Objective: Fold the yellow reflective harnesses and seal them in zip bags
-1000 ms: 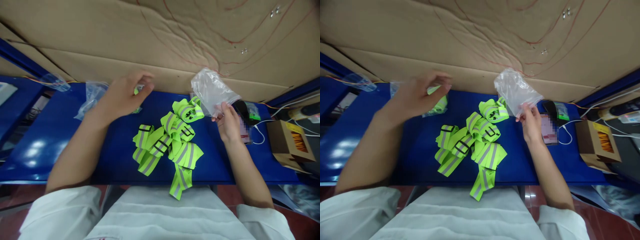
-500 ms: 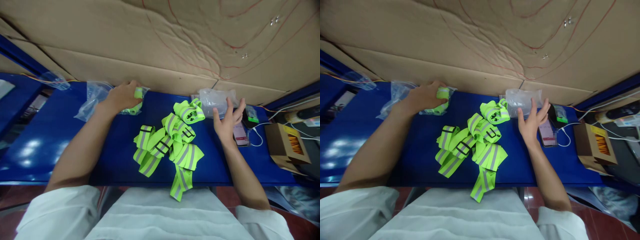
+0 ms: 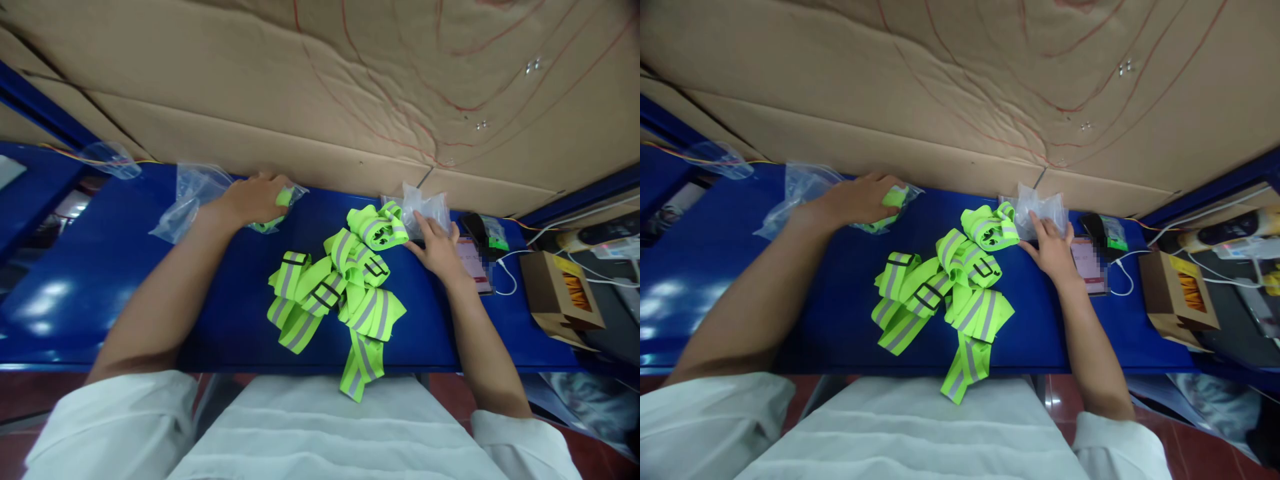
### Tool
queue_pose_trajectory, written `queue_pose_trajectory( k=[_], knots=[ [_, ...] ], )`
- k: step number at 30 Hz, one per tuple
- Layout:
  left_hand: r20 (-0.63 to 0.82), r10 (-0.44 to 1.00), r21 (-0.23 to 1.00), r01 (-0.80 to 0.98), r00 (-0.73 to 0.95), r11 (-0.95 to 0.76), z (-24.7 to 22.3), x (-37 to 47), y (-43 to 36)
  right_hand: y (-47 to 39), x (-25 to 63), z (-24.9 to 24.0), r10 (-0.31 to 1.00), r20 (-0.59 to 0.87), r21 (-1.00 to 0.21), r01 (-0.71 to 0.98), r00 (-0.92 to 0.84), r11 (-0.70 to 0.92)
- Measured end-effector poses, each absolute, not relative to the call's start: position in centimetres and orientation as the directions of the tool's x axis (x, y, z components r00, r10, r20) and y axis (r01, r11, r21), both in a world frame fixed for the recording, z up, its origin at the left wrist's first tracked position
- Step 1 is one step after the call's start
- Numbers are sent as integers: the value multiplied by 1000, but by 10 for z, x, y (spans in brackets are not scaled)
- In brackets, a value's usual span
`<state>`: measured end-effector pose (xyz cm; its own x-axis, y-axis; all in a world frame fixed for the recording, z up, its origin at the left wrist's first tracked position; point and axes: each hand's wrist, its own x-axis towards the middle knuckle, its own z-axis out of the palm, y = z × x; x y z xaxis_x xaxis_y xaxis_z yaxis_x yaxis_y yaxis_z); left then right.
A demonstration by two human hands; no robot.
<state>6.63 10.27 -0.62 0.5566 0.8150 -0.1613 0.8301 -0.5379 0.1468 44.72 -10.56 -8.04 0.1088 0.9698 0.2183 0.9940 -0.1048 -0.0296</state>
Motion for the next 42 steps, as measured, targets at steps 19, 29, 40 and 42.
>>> queue_pose_trajectory(
  k=[19, 29, 40, 42],
  knots=[
    [-34, 765, 158, 760, 643, -631, -29, 76, 89, -54, 461, -39, 904, 421, 222, 957, 78, -186],
    [295, 806, 919, 77, 513, -386, -36, 55, 50, -25, 352, 19, 510, 638, 370, 811, -577, 454],
    [74, 985, 992, -87, -156, -88, -24, -28, 80, 8, 237, 8, 560, 409, 237, 676, -721, 698],
    [79, 970, 996, -23, -231, -87, -26, -51, 93, -16, 262, 12, 618, 425, 203, 735, -661, 646]
  ],
)
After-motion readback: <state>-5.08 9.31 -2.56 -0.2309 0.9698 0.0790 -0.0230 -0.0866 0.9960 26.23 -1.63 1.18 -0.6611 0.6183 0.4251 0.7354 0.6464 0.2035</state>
